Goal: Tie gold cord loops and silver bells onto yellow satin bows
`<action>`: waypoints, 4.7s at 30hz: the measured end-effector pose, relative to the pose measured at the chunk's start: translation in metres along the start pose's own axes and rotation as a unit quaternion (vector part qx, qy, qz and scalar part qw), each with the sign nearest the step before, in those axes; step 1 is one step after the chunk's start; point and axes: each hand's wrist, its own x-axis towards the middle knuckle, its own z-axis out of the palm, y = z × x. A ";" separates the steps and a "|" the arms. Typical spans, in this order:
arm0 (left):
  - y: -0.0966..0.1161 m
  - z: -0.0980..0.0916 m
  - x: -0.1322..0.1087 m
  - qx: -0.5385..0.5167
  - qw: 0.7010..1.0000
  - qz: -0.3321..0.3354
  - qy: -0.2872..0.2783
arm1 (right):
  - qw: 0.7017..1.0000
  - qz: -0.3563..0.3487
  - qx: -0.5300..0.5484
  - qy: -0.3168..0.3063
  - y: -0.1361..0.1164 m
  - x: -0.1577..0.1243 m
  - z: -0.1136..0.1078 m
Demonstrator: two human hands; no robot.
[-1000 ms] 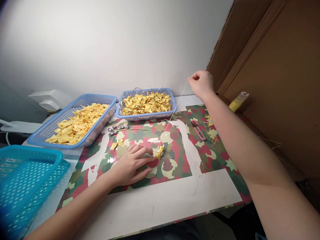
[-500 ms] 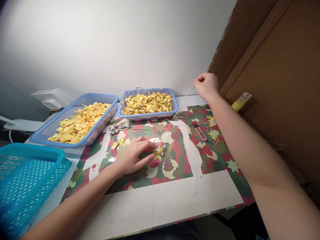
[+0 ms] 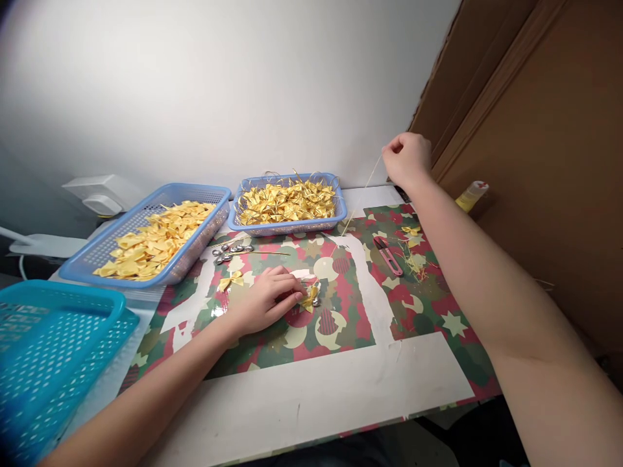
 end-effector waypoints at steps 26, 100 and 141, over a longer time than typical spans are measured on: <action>-0.016 0.006 0.003 0.195 0.960 0.182 0.090 | 0.996 -0.033 -0.048 0.072 0.005 0.017 0.001; 0.004 -0.007 0.053 -0.755 0.590 -0.152 0.244 | 0.889 -0.075 0.040 -0.449 -0.025 -0.202 0.044; 0.004 -0.007 0.055 -0.653 0.685 -0.127 0.296 | 0.873 -0.125 -0.032 -0.471 -0.022 -0.197 0.035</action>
